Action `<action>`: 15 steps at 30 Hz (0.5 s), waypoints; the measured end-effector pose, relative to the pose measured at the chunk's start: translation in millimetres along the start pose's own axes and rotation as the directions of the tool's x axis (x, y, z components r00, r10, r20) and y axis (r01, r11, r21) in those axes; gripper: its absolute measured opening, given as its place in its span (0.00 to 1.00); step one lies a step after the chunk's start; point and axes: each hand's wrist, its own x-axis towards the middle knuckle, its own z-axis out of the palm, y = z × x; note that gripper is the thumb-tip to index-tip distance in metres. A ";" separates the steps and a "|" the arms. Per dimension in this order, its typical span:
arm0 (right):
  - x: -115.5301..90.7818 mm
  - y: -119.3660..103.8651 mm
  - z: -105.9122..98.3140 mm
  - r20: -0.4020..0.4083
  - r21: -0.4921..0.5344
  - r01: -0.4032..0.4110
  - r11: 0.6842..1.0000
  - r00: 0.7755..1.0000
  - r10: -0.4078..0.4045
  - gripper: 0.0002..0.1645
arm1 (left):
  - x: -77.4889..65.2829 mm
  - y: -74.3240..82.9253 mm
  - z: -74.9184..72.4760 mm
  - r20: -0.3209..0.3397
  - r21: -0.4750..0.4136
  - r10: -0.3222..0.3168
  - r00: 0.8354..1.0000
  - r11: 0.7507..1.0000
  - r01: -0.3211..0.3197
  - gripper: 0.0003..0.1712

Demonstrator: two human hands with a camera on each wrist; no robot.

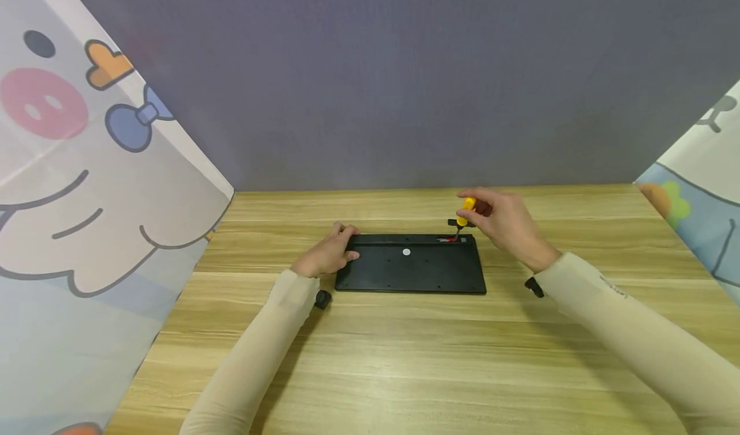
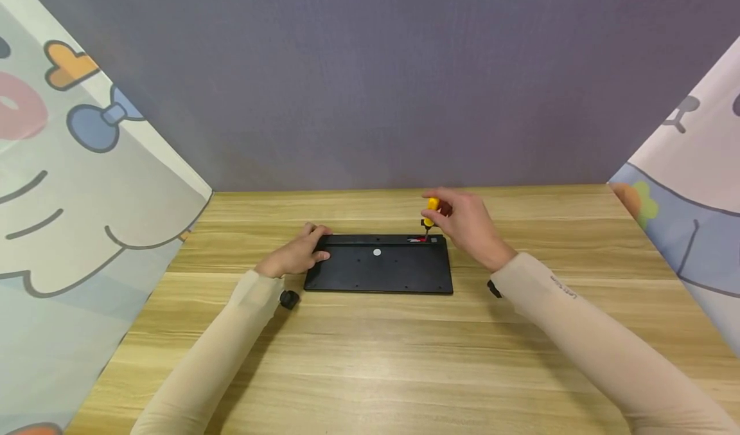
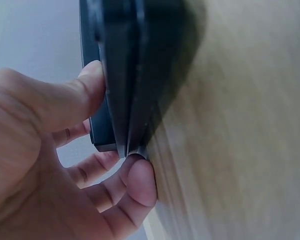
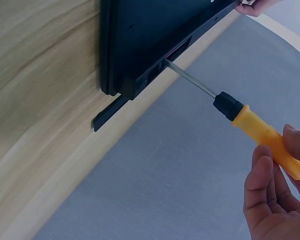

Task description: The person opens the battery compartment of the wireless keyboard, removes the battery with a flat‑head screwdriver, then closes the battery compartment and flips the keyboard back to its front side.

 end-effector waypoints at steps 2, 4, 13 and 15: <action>0.4 -0.8 0.6 0.001 -0.001 0.001 1.000 1.000 -0.001 0.20 | 0.1 -0.4 -0.1 -0.001 -0.002 -0.003 1.000 1.000 0.003 0.28; 1.1 -1.5 1.6 0.000 -0.001 0.007 1.000 1.000 -0.007 0.20 | 0.4 -0.8 0.1 -0.001 0.000 -0.006 1.000 1.000 0.006 0.28; 3.2 -4.9 4.7 0.002 0.000 -0.003 1.000 1.000 0.003 0.20 | 1.6 -2.2 0.1 0.001 0.010 -0.002 1.000 1.000 0.002 0.28; 3.1 -5.3 4.7 0.014 0.005 -0.006 1.000 1.000 0.006 0.19 | 1.8 -2.7 -0.3 0.001 0.010 -0.002 1.000 1.000 0.002 0.28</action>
